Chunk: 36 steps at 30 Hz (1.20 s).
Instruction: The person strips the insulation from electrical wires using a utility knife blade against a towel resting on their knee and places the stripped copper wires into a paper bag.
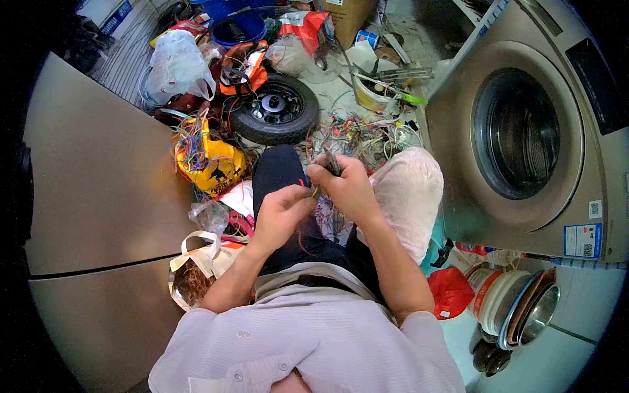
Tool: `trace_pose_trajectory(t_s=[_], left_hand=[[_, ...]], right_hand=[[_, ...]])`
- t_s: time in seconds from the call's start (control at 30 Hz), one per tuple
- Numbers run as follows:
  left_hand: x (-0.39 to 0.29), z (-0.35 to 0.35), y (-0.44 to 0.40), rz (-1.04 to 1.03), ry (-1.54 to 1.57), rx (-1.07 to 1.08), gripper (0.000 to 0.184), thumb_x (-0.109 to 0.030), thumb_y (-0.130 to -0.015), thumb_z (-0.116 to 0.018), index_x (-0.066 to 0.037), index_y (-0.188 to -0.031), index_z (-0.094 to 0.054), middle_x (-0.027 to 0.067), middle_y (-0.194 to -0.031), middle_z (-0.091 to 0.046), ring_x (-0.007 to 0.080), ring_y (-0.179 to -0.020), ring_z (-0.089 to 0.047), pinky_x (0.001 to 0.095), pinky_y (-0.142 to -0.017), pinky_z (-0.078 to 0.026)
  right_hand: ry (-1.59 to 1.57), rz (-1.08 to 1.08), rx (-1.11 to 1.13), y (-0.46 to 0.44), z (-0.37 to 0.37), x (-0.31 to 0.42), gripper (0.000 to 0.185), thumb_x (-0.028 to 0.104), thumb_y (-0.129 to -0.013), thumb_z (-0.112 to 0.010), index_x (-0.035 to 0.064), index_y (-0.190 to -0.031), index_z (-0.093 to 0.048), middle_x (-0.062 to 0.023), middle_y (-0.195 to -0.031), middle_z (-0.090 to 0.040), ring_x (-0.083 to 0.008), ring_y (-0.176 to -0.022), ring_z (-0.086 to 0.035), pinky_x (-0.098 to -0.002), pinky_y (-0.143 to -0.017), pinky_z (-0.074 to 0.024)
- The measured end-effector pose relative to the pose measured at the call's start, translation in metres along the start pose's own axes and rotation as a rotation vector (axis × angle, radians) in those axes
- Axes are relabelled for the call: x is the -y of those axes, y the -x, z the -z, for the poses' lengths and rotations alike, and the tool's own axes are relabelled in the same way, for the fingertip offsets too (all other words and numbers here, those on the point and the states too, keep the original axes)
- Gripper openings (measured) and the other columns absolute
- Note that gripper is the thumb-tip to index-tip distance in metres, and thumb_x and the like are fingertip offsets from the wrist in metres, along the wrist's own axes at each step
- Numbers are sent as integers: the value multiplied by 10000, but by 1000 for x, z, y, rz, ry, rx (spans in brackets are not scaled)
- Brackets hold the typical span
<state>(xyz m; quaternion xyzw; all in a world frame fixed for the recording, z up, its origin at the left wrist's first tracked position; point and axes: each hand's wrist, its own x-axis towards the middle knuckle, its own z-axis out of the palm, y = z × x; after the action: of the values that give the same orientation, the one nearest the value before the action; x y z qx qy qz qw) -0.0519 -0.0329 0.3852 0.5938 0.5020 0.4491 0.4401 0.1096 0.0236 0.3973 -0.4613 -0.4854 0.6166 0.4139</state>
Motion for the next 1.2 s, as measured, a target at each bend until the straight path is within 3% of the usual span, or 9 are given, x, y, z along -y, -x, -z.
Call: trace_pose_trajectory(t_s=[0.07, 0.23, 0.3, 0.4, 0.57, 0.6, 0.73, 1.0, 1.2], left_hand=[[1, 3, -4, 347, 442, 101, 161, -146, -957, -643, -2, -912, -699, 4, -736, -636, 78, -644, -555, 242, -580, -432], [18, -2, -10, 376, 631, 83, 151, -135, -964, -631, 1, -964, -697, 28, -782, -660, 85, -654, -583, 245, -594, -454], [21, -3, -13, 421, 797, 2, 162, -127, -967, -628, 14, -1011, -692, 74, -853, -700, 138, -719, -647, 266, -678, -509], [17, -5, -23, 413, 860, -256, 168, -123, -963, -630, 26, -997, -703, 88, -884, -717, 141, -775, -665, 266, -731, -521], [18, -4, -24, 404, 924, -272, 210, -117, -975, -587, 35, -1093, -671, 129, -1033, -709, 201, -929, -673, 312, -869, -516], [17, -5, -25, 393, 923, -270, 223, -115, -977, -577, 39, -1109, -668, 131, -1059, -703, 200, -968, -666, 314, -895, -509], [17, -9, -23, 398, 914, -223, 240, -111, -977, -562, 43, -1130, -665, 129, -1082, -697, 198, -1010, -650, 306, -925, -489], [24, -10, -23, 378, 1007, -269, 170, -111, -963, -621, 5, -1052, -709, 90, -971, -729, 151, -866, -684, 272, -787, -518], [42, 5, -21, 380, 938, -332, 110, -165, -974, -622, -87, -943, -694, 29, -898, -727, 136, -828, -674, 269, -712, -484]], right_hand=[[32, -3, 85, 1, 2, -3, 135, 129, -921, -679, 4, -870, -677, 28, -751, -638, -57, -693, -544, -254, -629, -452], [48, 8, 77, 3, 0, -7, 135, 138, -915, -688, 7, -941, -708, -6, -796, -667, -102, -734, -587, -281, -675, -480], [266, 323, 8, 4, 2, -14, 153, 141, -904, -691, 6, -971, -715, -46, -824, -664, -169, -753, -624, -300, -695, -490], [315, 236, -102, 17, -4, -17, 166, 144, -891, -700, 10, -987, -717, -96, -853, -666, -221, -775, -646, -325, -713, -503], [360, 310, -168, 21, -19, -20, 157, 111, -855, -723, 14, -979, -718, -144, -895, -685, -266, -794, -661, -348, -732, -515], [415, 431, -178, 17, -22, -25, 149, 81, -866, -729, -8, -986, -716, -68, -876, -675, -123, -769, -628, -265, -683, -493], [330, 319, -185, 14, -28, -35, 161, 102, -852, -736, -8, -967, -714, -133, -871, -680, -233, -772, -650, -328, -703, -503], [45, 220, -168, 10, -26, -48, 73, 71, -895, -724, 6, -916, -698, -8, -758, -651, -55, -642, -542, -227, -578, -427], [-373, 63, -382, 8, -14, -43, 89, 120, -902, -707, 37, -913, -676, 28, -657, -566, -64, -535, -473, -232, -491, -354]])
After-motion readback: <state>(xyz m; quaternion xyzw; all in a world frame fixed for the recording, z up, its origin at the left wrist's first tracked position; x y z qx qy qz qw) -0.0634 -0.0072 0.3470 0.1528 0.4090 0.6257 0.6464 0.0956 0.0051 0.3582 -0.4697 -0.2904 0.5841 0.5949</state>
